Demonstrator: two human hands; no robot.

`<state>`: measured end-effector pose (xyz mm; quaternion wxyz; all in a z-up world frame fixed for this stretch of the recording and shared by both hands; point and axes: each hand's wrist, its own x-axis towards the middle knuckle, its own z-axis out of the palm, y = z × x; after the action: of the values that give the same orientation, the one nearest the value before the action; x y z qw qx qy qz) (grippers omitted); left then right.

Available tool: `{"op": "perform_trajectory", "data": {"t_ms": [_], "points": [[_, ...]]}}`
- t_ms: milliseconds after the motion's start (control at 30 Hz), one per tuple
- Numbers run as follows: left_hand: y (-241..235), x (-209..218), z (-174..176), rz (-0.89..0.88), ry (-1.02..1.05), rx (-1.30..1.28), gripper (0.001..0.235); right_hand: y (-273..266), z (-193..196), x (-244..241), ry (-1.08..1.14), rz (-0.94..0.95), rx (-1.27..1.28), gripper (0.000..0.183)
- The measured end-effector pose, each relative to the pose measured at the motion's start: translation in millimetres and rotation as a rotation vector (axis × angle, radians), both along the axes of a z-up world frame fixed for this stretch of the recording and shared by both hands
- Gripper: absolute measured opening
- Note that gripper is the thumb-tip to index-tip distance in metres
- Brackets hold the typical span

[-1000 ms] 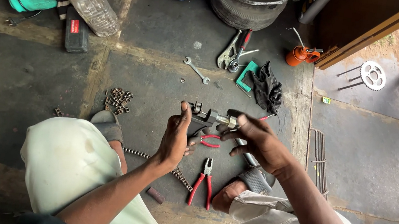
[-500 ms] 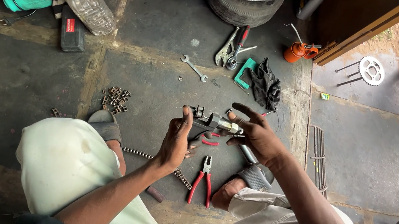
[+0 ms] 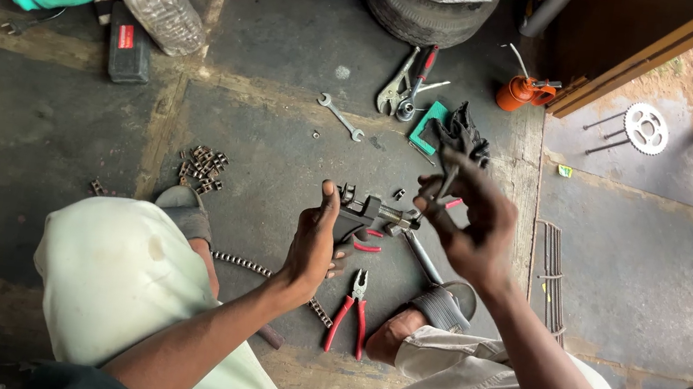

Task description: The person sits on the workshop floor and uses a chain breaker tool to press a motorcycle chain link, turning the tool's screw by hand. They then set the tool down and use pliers on the chain links laid out on the floor.

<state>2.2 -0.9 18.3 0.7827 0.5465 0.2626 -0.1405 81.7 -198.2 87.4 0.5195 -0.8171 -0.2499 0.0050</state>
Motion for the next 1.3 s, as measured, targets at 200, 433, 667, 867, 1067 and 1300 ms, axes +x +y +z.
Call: {"op": "perform_trajectory", "data": {"t_ms": [200,433,667,867,1067,1300], "points": [[8.6,4.3,5.9,0.074,-0.016,-0.099,0.079,1.3,21.0,-24.7,-0.213,0.261,-0.111,0.023],[13.4,8.3,19.7,0.118,-0.034,-0.186,0.085,9.9,19.4,-32.0,-0.053,0.280,-0.097,0.019],[13.6,6.8,23.4,0.123,-0.028,-0.208,0.085,-1.2,-20.7,-17.1,0.198,0.305,-0.421,0.035],[9.7,1.0,20.2,0.037,-0.080,-0.232,0.087,-5.4,-46.0,4.5,0.506,0.252,-0.334,0.046],[6.1,-1.0,12.1,0.031,-0.055,-0.236,0.087,-19.6,-81.4,31.2,0.931,0.084,0.231,0.046],[4.4,-1.2,8.4,0.027,0.060,-0.190,0.072,0.0,-15.1,25.1,0.982,0.133,0.609,0.047]]}}
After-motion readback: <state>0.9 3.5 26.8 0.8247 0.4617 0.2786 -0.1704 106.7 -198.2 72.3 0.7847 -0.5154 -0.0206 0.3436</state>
